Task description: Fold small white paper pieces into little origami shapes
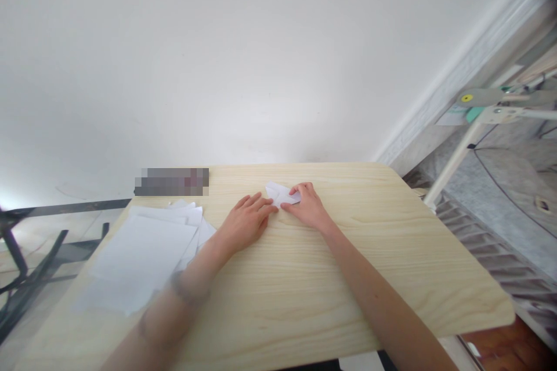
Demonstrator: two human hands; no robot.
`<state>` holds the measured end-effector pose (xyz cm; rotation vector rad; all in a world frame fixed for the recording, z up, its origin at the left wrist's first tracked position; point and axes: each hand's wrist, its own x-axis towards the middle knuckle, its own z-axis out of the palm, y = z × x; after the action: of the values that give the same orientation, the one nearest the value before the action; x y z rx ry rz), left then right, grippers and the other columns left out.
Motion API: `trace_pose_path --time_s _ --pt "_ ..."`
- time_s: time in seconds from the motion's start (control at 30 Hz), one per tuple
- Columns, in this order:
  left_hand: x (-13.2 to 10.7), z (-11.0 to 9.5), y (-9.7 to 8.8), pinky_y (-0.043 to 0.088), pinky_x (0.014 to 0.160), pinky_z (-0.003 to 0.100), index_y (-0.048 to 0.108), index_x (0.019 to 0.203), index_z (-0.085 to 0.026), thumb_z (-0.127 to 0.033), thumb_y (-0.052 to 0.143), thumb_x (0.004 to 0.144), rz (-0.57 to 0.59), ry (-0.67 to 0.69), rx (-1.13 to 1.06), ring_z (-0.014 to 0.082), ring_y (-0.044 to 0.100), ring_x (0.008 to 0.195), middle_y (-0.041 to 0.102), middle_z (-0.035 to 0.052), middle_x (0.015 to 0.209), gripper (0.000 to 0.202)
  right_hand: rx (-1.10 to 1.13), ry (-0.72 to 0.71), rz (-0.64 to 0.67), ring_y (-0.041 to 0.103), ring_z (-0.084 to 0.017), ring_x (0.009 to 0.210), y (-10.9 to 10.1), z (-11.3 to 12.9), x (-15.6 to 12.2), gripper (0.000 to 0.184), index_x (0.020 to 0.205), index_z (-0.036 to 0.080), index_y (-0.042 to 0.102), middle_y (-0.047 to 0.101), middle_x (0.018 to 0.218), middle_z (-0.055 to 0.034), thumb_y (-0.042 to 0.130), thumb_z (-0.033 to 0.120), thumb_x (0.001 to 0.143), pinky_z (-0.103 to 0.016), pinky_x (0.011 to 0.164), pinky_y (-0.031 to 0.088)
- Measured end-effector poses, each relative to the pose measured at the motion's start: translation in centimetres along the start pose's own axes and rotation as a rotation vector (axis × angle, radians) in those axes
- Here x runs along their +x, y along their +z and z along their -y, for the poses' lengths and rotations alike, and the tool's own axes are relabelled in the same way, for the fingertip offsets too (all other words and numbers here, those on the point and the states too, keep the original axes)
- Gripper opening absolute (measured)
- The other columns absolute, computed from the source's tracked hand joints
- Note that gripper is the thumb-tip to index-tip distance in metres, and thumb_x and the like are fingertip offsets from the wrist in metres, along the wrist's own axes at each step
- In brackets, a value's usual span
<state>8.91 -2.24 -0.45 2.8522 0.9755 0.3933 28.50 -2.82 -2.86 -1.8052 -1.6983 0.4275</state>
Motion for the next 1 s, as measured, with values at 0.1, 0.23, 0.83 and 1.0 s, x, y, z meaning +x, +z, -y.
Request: trace_pose_path --time_s 0.1,0.23,0.83,1.0 --pt "0.0 0.0 -0.2 0.030 0.099 0.041 0.052 0.110 -0.026 -0.016 0.036 0.084 -0.002 -0.003 -0.018 0.0203 0.037 0.120 0.051 0.0016 0.120 0.032 0.100 0.019 0.053 0.048 -0.012 0.076 -0.8 -0.6 0.4 0.026 0.088 0.019 0.051 0.041 0.096 -0.0022 0.060 0.025 0.063 -0.029 0.077 0.043" --pt "-0.1 0.0 -0.3 0.030 0.099 0.042 0.052 0.110 -0.026 -0.015 0.037 0.083 0.001 0.007 -0.034 0.0210 0.036 0.119 0.050 0.0024 0.120 0.033 0.171 0.039 0.091 0.046 -0.008 0.061 -1.7 -1.1 0.7 0.022 0.088 0.018 0.051 0.041 0.089 -0.0012 0.054 0.016 0.065 -0.027 0.068 0.045" --pt "0.0 0.5 0.1 0.039 0.090 0.038 0.053 0.108 -0.020 -0.026 0.036 0.087 -0.117 -0.068 -0.163 0.0206 0.046 0.104 0.051 0.0082 0.108 0.028 -0.180 -0.198 0.088 0.044 -0.021 0.104 -0.7 0.0 -0.7 0.051 0.115 0.024 0.049 0.047 0.111 -0.0065 0.055 0.048 0.071 -0.038 0.091 0.032" --pt "0.0 1.0 1.0 0.033 0.097 0.043 0.041 0.123 -0.017 -0.033 0.039 0.086 -0.147 -0.112 -0.128 0.0243 0.035 0.117 0.046 0.0101 0.122 0.040 -0.168 -0.249 0.166 0.044 -0.020 0.105 -1.0 0.0 -0.9 0.053 0.115 0.028 0.049 0.048 0.110 -0.0048 0.056 0.053 0.069 -0.037 0.091 0.030"
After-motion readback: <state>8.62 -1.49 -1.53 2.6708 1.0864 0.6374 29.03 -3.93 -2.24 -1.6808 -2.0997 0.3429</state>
